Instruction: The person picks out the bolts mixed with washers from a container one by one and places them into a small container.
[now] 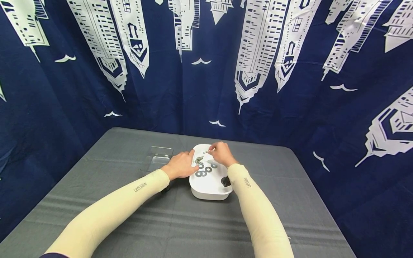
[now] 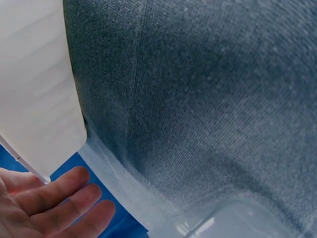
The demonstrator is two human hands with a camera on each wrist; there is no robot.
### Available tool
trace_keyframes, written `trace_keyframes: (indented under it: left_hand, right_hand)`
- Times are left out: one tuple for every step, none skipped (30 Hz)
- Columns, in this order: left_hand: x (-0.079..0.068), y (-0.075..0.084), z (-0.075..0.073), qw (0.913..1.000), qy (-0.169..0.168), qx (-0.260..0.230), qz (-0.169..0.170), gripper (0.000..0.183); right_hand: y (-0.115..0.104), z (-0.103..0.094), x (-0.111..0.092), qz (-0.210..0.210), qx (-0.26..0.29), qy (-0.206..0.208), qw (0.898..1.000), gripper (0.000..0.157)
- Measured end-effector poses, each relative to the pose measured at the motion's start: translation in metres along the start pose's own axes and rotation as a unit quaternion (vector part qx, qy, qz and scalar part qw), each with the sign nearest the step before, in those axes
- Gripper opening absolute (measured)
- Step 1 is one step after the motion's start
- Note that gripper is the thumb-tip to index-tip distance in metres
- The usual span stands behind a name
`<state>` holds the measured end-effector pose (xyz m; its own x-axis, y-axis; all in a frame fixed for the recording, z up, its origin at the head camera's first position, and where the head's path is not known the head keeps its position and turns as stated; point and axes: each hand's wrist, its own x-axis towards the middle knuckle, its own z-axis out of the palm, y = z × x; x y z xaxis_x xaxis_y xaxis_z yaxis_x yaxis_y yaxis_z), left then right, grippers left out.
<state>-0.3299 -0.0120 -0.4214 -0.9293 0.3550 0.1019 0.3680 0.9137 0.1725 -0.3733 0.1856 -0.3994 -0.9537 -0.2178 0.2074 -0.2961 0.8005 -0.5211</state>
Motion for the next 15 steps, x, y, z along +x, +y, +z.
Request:
trace_keyframes:
  left_hand:
    - [0.000,0.000,0.000,1.0000,-0.001,0.002,0.001,0.076]
    - [0.000,0.000,-0.001,1.0000,-0.001,0.003,0.002,0.076]
    - [0.000,-0.001,0.000,1.0000,0.000,0.004,0.002,0.075]
    - [0.000,-0.001,-0.001,1.0000,0.000,0.005,0.003,0.074]
    - [0.000,-0.001,-0.001,1.0000,0.001,0.006,0.003,0.073]
    - [0.000,-0.001,-0.001,1.0000,0.002,0.007,0.003,0.073]
    - [0.000,-0.002,-0.002,1.0000,0.003,0.007,0.004,0.072]
    - [0.000,-0.002,-0.002,1.0000,0.004,0.006,0.005,0.072]
    - [-0.001,-0.002,-0.003,1.0000,0.005,0.005,0.006,0.071]
    - [-0.001,-0.003,-0.004,0.9999,0.006,0.005,0.007,0.071]
    - [-0.001,-0.003,-0.004,0.9999,0.009,0.003,0.009,0.070]
    - [-0.001,-0.004,-0.005,0.9999,0.011,0.003,0.012,0.069]
    - [-0.001,-0.005,-0.006,0.9998,0.013,0.000,0.015,0.069]
    - [-0.001,-0.006,-0.007,0.9997,0.016,0.001,0.018,0.068]
    - [-0.002,-0.007,-0.008,0.9996,0.019,0.002,0.020,0.067]
  right_hand:
    - [0.000,-0.001,-0.001,-0.001,0.001,0.000,1.000,0.012]
    - [0.000,-0.002,-0.001,-0.002,0.002,0.001,1.000,0.012]
    - [0.001,-0.003,-0.002,-0.003,0.002,0.001,1.000,0.012]
    - [0.001,-0.004,-0.002,-0.005,0.002,0.001,1.000,0.012]
    - [0.001,-0.005,-0.003,-0.007,0.003,0.001,1.000,0.012]
    - [0.002,-0.005,-0.003,-0.008,0.002,0.002,1.000,0.012]
    - [0.002,-0.006,-0.003,-0.010,0.001,0.004,1.000,0.012]
    - [0.002,-0.007,-0.003,-0.012,0.000,0.006,1.000,0.011]
    - [0.003,-0.007,-0.003,-0.015,0.000,0.008,1.000,0.011]
    - [0.003,-0.008,-0.003,-0.018,0.000,0.009,1.000,0.011]
    - [0.002,-0.009,-0.004,-0.020,0.002,0.011,1.000,0.011]
    - [0.002,-0.010,-0.004,-0.022,0.003,0.012,1.000,0.011]
    - [0.001,-0.011,-0.004,-0.024,0.005,0.013,1.000,0.011]
    - [0.000,-0.011,-0.004,-0.025,0.007,0.013,1.000,0.012]
    - [-0.001,-0.012,-0.004,-0.027,0.010,0.014,0.999,0.012]
